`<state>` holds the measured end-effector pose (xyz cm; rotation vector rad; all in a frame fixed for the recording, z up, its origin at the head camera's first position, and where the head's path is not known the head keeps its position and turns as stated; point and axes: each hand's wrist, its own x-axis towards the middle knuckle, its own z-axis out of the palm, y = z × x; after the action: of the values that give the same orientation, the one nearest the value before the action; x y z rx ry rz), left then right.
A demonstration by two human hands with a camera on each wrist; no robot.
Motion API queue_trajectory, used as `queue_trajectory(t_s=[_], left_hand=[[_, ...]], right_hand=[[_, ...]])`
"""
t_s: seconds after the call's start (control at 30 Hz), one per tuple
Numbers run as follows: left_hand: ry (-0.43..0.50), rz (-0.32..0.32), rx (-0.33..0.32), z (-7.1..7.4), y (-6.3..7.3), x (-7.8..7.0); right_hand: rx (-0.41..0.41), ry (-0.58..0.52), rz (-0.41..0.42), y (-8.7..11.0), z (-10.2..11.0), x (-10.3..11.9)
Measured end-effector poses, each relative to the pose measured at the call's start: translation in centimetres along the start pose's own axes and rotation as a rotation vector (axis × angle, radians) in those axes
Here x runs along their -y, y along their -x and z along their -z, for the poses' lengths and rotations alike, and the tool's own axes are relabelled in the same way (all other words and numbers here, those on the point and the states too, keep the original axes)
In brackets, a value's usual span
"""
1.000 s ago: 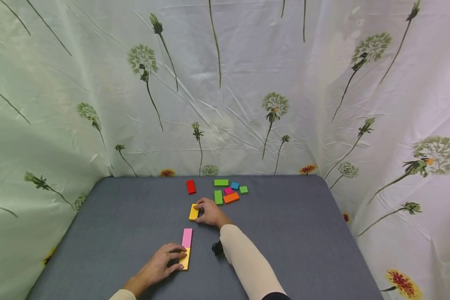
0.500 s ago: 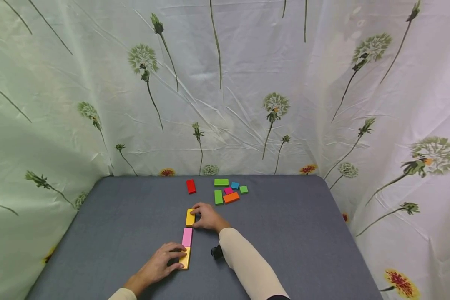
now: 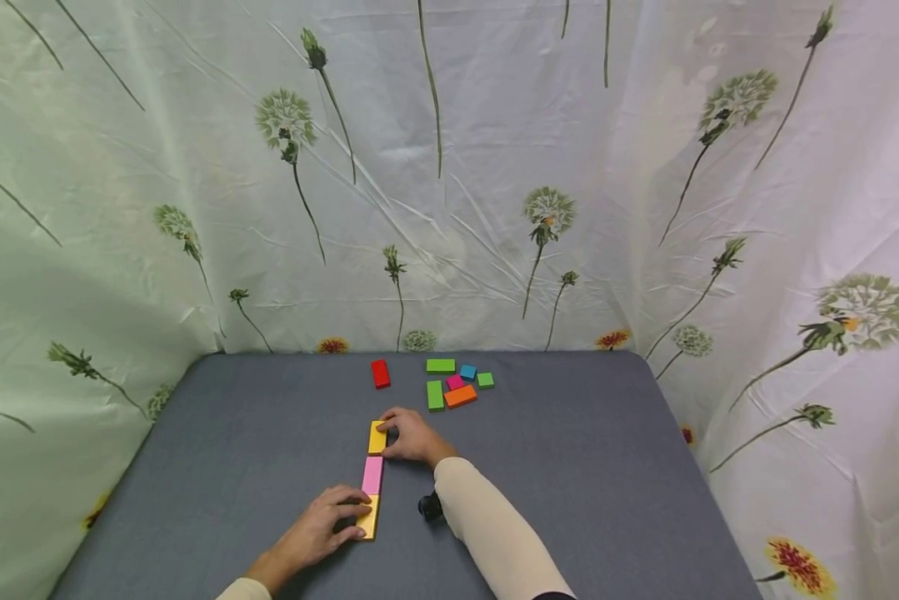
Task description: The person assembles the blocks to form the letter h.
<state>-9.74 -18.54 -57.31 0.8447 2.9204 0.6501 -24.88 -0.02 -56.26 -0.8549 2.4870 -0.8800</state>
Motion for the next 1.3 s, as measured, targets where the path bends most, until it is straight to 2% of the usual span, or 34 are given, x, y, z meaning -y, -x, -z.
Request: queue_trajectory(t_s=[0.47,0.73,0.83,1.07,1.3], left_hand=[[0.003,-0.048,-0.041,-0.11,0.09,0.2],[-0.006,-0.119,-0.124,-0.5,0.17,0.59],[-0.005,-0.121,-0.126,-0.52,0.16,0.63],[0.005,-0.079,-0.083,-0.25,0.15,0.45],[0.003,-0.114,-0.122,-0.4,0.17,0.54]], right_hand=[[0.021,-0.017,0.04,0.23,-0.23,-0.43],[-0.009,-0.012,0.103,0.33,-0.57,-0.53],[-0.02,-0.011,0.117,0.28,-0.75,-0.58],[-0.022,0.0,0.106,0.22,-0.91,-0.54],[-0.038,0.002,0.116,0.24,-1.03,-0.44]])
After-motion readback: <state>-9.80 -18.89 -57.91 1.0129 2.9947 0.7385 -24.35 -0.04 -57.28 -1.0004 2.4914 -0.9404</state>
